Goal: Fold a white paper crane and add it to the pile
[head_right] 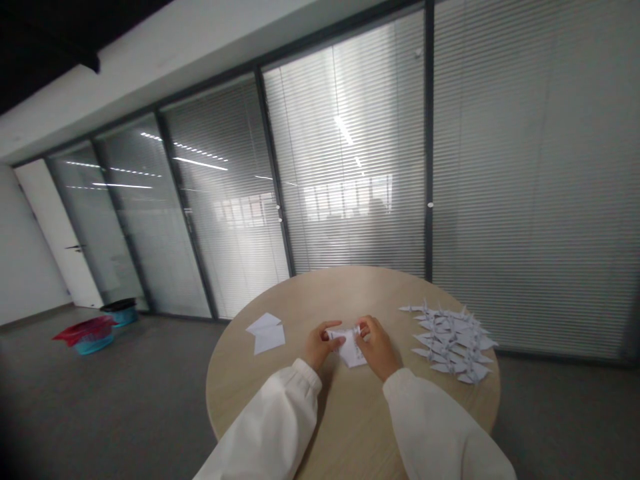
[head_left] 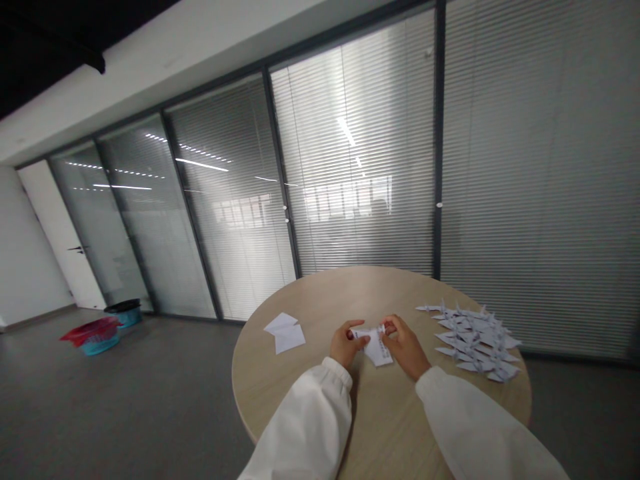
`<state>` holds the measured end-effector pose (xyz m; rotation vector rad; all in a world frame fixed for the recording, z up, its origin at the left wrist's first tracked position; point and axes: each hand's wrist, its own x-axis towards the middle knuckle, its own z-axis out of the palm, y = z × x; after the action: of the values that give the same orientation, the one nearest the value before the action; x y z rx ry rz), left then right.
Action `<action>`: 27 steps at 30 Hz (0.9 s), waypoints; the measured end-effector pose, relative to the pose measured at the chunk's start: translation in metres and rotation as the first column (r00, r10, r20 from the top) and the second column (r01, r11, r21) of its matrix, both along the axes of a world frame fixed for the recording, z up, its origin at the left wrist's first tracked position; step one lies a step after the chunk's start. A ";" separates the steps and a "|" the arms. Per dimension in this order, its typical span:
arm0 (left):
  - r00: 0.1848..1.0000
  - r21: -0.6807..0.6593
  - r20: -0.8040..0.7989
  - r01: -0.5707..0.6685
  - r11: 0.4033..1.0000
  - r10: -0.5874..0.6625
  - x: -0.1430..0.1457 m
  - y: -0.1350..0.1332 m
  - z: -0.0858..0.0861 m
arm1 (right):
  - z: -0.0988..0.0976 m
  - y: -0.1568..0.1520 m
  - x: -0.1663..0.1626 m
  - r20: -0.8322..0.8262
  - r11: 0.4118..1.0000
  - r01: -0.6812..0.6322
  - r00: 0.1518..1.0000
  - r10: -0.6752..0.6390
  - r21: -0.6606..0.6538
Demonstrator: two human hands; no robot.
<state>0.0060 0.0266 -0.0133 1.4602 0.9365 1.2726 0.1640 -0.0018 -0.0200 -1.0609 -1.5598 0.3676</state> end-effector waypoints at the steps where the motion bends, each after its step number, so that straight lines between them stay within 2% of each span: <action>1: 1.000 -0.003 -0.004 0.003 1.000 -0.003 0.000 -0.001 0.000 | 0.000 -0.001 -0.001 -0.002 1.000 -0.006 1.000 0.006 -0.004; 8: 0.995 -0.047 0.050 0.094 0.994 -0.092 0.004 -0.008 0.004 | 0.011 -0.008 -0.003 0.115 0.996 -0.083 0.990 0.078 0.044; 14: 0.992 -0.091 0.107 0.080 0.993 -0.070 0.004 -0.008 0.009 | 0.012 -0.009 -0.001 0.109 0.996 -0.067 0.992 0.061 0.056; 20: 0.986 -0.185 0.161 0.082 0.979 -0.052 0.007 -0.010 0.011 | 0.012 -0.008 0.002 0.080 0.997 0.019 0.996 -0.025 0.078; 27: 0.980 -0.193 0.129 0.172 0.966 -0.149 0.007 -0.006 0.001 | 0.013 -0.009 0.002 0.043 0.997 0.030 0.999 -0.033 0.073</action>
<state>0.0131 0.0211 -0.0123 1.2634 0.8286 1.0951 0.1655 -0.0111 -0.0074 -1.0424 -1.5819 0.2657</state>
